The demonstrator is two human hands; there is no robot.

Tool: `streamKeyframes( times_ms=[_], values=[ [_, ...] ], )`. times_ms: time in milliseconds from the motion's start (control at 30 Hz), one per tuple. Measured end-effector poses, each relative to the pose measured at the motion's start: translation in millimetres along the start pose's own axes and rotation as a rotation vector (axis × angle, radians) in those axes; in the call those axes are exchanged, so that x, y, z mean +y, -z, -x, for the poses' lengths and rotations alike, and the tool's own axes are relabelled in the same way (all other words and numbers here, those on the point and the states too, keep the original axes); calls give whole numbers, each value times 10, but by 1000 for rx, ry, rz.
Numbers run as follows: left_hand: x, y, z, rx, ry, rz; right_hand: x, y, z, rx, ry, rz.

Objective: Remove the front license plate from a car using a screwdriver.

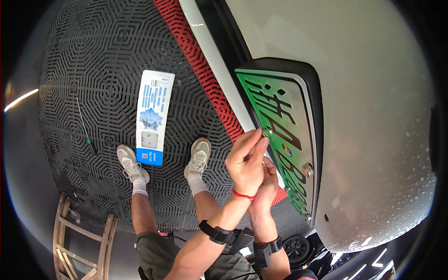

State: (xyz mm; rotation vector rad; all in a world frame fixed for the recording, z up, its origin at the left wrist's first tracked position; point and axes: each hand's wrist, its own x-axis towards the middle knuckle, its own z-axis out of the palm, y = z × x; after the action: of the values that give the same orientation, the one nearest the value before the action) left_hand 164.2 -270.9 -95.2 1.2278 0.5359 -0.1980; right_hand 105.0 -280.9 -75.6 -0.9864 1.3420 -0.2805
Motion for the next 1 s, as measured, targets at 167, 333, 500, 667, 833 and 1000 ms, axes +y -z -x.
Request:
streamKeyframes(
  times_ms=[167,333,500,667,833,1000],
  values=[
    [-72,280,-554,-534,394,211,-152,-102,-1,-145,160,152],
    [-94,393,-1007,-858,361,-145,-108,-470,-96,-208,253,277],
    [-183,317,-1004,-846,398,-127,-46,-539,-247,-141,282,172],
    [-177,347,-1054,-870,467,-69,-22,-558,-239,-163,281,165],
    [-130,295,-1024,-866,490,-98,-98,-627,-211,-96,260,127],
    [195,407,-926,-905,506,-71,-244,-479,-61,-427,-27,-169]
  ],
)
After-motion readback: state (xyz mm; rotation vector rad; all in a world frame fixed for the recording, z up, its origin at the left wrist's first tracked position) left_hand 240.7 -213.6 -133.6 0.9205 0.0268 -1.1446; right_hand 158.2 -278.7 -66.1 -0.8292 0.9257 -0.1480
